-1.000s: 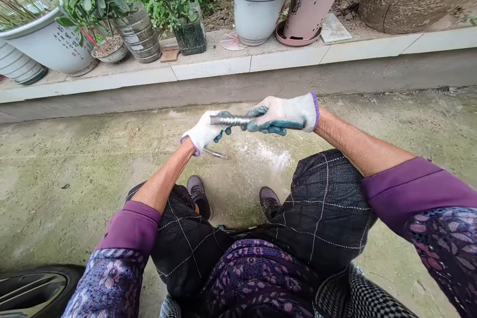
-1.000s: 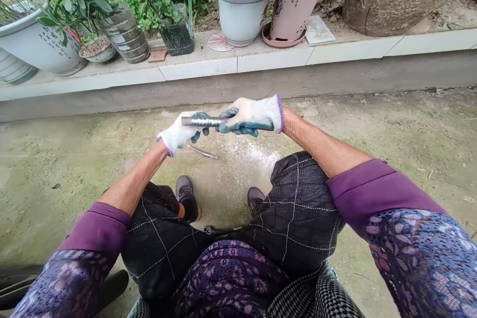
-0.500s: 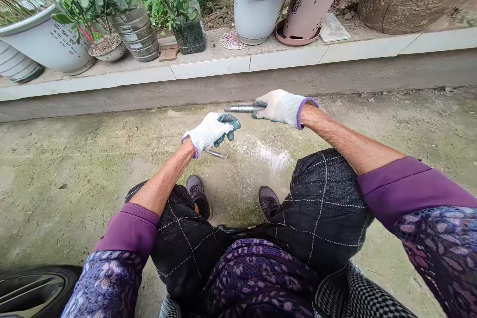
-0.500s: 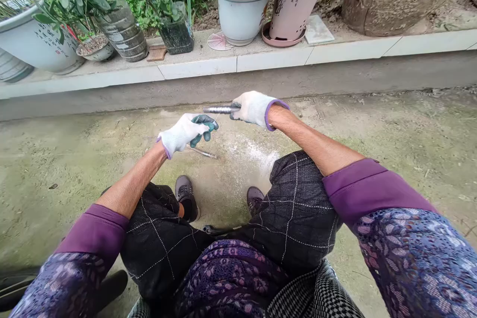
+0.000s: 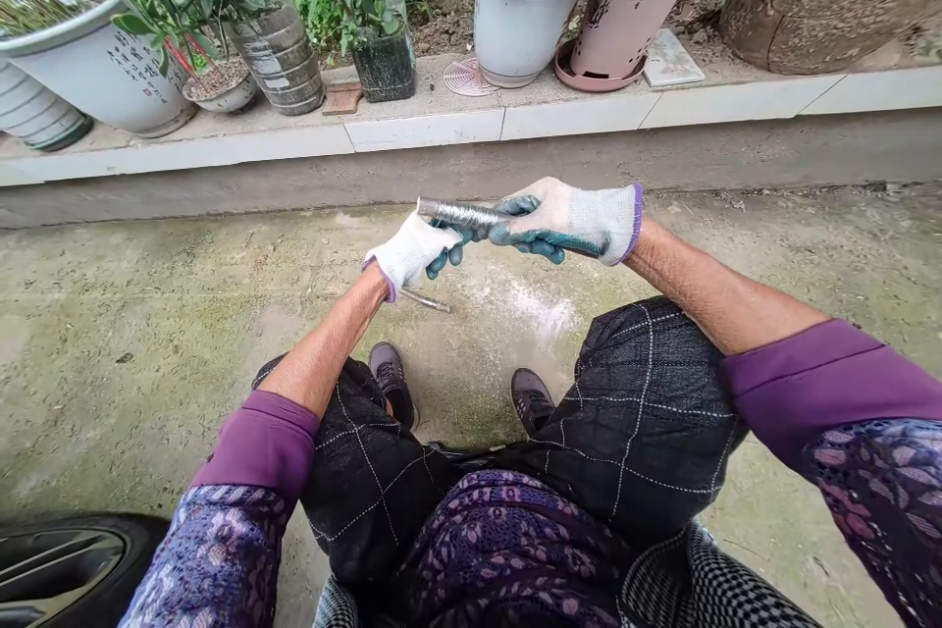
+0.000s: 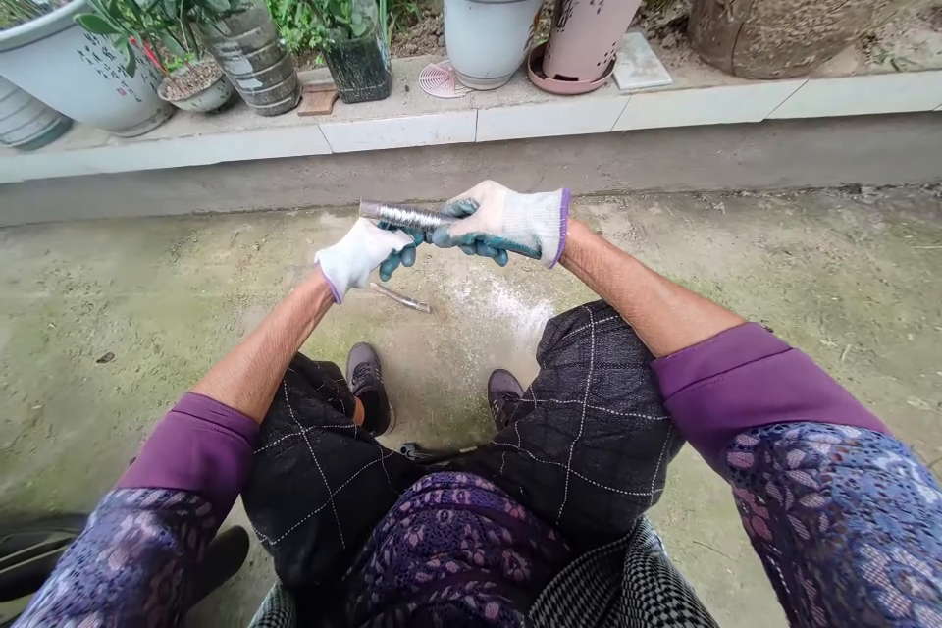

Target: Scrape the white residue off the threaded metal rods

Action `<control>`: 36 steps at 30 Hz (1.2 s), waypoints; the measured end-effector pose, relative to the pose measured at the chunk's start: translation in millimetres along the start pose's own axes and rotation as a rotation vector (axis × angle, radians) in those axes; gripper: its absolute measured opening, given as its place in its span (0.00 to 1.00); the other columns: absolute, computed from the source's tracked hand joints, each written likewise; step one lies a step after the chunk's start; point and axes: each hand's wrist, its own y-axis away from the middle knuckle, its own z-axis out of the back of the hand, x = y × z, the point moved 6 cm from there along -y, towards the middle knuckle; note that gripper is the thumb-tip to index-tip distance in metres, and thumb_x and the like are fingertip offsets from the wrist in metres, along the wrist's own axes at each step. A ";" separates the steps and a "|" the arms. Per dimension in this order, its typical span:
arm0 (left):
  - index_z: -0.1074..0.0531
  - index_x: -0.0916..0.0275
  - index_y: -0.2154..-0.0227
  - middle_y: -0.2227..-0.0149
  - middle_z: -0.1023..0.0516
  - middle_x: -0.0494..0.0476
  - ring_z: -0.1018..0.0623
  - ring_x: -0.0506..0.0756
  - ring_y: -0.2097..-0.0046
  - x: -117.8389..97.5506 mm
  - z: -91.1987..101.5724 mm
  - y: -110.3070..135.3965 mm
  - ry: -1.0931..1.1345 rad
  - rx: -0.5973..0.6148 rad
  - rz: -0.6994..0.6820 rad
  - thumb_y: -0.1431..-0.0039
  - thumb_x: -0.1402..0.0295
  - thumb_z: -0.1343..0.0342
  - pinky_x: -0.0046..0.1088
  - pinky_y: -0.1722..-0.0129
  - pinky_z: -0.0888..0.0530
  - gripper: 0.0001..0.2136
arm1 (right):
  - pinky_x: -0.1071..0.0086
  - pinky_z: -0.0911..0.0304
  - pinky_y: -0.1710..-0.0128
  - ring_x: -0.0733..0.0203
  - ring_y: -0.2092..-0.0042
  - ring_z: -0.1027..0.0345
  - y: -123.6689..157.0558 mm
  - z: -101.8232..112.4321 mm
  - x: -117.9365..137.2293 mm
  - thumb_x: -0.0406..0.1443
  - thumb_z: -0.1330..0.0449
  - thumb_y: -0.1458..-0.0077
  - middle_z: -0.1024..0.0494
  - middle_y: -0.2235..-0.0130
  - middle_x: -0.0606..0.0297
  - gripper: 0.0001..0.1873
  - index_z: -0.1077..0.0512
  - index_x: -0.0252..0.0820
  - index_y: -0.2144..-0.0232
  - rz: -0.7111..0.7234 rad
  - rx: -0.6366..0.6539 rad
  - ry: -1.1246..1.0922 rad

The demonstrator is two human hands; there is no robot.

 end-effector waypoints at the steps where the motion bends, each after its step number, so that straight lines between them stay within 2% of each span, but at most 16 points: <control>1: 0.24 0.68 0.66 0.81 0.29 0.49 0.40 0.42 0.85 -2.3 1.8 1.0 -0.011 0.001 -0.018 0.42 0.74 0.47 0.20 0.86 0.43 0.08 | 0.75 0.48 0.87 0.73 0.82 0.46 0.3 -0.1 -0.8 0.43 0.31 0.52 0.33 0.80 0.72 0.18 0.22 0.37 0.62 0.002 0.017 0.017; 5: 0.22 0.68 0.65 0.79 0.28 0.49 0.37 0.43 0.82 -8.4 4.8 3.3 -0.027 0.059 -0.095 0.46 0.75 0.46 0.19 0.83 0.41 0.09 | 0.75 0.49 0.85 0.72 0.82 0.45 4.2 -6.3 -1.9 0.44 0.33 0.53 0.31 0.79 0.71 0.17 0.22 0.38 0.63 -0.007 0.130 0.142; 7: 0.21 0.68 0.67 0.80 0.28 0.49 0.36 0.43 0.81 -5.0 4.1 3.2 -0.093 0.086 -0.049 0.50 0.76 0.45 0.18 0.83 0.40 0.09 | 0.75 0.49 0.84 0.72 0.81 0.44 5.1 -14.5 -5.1 0.43 0.35 0.51 0.31 0.79 0.71 0.15 0.22 0.39 0.64 -0.047 0.218 0.288; 9: 0.21 0.68 0.69 0.80 0.28 0.49 0.36 0.44 0.81 0.2 2.8 3.0 -0.174 0.085 0.019 0.53 0.76 0.44 0.18 0.83 0.41 0.09 | 0.73 0.49 0.81 0.71 0.80 0.43 2.0 -21.0 -10.4 0.40 0.38 0.50 0.30 0.78 0.70 0.12 0.22 0.40 0.65 -0.086 0.251 0.549; 12: 0.22 0.67 0.72 0.81 0.29 0.49 0.38 0.43 0.82 4.3 -2.3 2.1 -0.226 0.061 0.056 0.53 0.76 0.44 0.19 0.85 0.43 0.07 | 0.70 0.48 0.77 0.66 0.76 0.39 -9.6 -23.0 -16.6 0.38 0.39 0.49 0.27 0.77 0.66 0.10 0.21 0.40 0.67 -0.107 0.193 0.939; 15: 0.24 0.65 0.72 0.81 0.30 0.48 0.39 0.43 0.84 5.3 -8.0 -0.6 -0.144 0.027 0.039 0.50 0.76 0.45 0.20 0.85 0.43 0.06 | 0.67 0.48 0.75 0.62 0.75 0.37 -19.6 -13.5 -17.8 0.40 0.41 0.48 0.25 0.74 0.61 0.11 0.21 0.41 0.65 -0.134 0.071 1.047; 20: 0.26 0.66 0.68 0.79 0.26 0.51 0.35 0.44 0.84 2.6 -7.7 -4.8 0.109 -0.086 0.005 0.43 0.71 0.43 0.20 0.84 0.38 0.04 | 0.67 0.47 0.75 0.64 0.74 0.38 -23.3 12.4 -8.7 0.41 0.40 0.47 0.27 0.74 0.64 0.13 0.22 0.42 0.62 -0.099 -0.158 0.872; 24: 0.28 0.66 0.70 0.78 0.25 0.53 0.28 0.47 0.80 2.2 -4.8 -5.7 0.271 -0.178 0.056 0.43 0.74 0.43 0.22 0.81 0.31 0.01 | 0.69 0.46 0.78 0.67 0.78 0.41 -27.3 15.5 -3.8 0.39 0.40 0.46 0.30 0.77 0.66 0.10 0.24 0.38 0.65 -0.066 -0.265 0.664; 27: 0.29 0.66 0.70 0.78 0.24 0.52 0.27 0.48 0.79 1.4 -1.8 -7.6 0.386 -0.224 0.052 0.43 0.75 0.46 0.24 0.78 0.29 0.02 | 0.70 0.44 0.82 0.69 0.81 0.42 -31.6 7.9 -1.2 0.36 0.40 0.45 0.30 0.78 0.67 0.07 0.26 0.37 0.65 -0.065 -0.309 0.383; 31: 0.30 0.65 0.70 0.79 0.25 0.52 0.27 0.48 0.79 1.7 9.5 -9.1 0.501 -0.284 0.003 0.42 0.75 0.49 0.25 0.76 0.27 0.04 | 0.72 0.42 0.86 0.70 0.84 0.43 -38.6 -10.4 7.7 0.35 0.42 0.42 0.31 0.79 0.68 0.06 0.30 0.37 0.67 -0.037 -0.257 0.019; 34: 0.31 0.64 0.70 0.78 0.25 0.52 0.26 0.48 0.77 3.8 21.3 -5.9 0.550 -0.337 -0.023 0.41 0.72 0.48 0.25 0.71 0.25 0.03 | 0.74 0.42 0.87 0.70 0.84 0.43 -45.8 -22.2 17.8 0.36 0.44 0.39 0.30 0.80 0.69 0.06 0.32 0.38 0.67 0.013 -0.222 -0.086; 36: 0.31 0.63 0.69 0.77 0.25 0.52 0.25 0.48 0.75 4.2 25.4 -3.4 0.580 -0.348 -0.052 0.40 0.67 0.47 0.25 0.68 0.25 0.05 | 0.74 0.41 0.87 0.70 0.84 0.42 -51.8 -28.7 23.0 0.37 0.45 0.38 0.29 0.78 0.68 0.06 0.33 0.39 0.65 0.043 -0.244 -0.051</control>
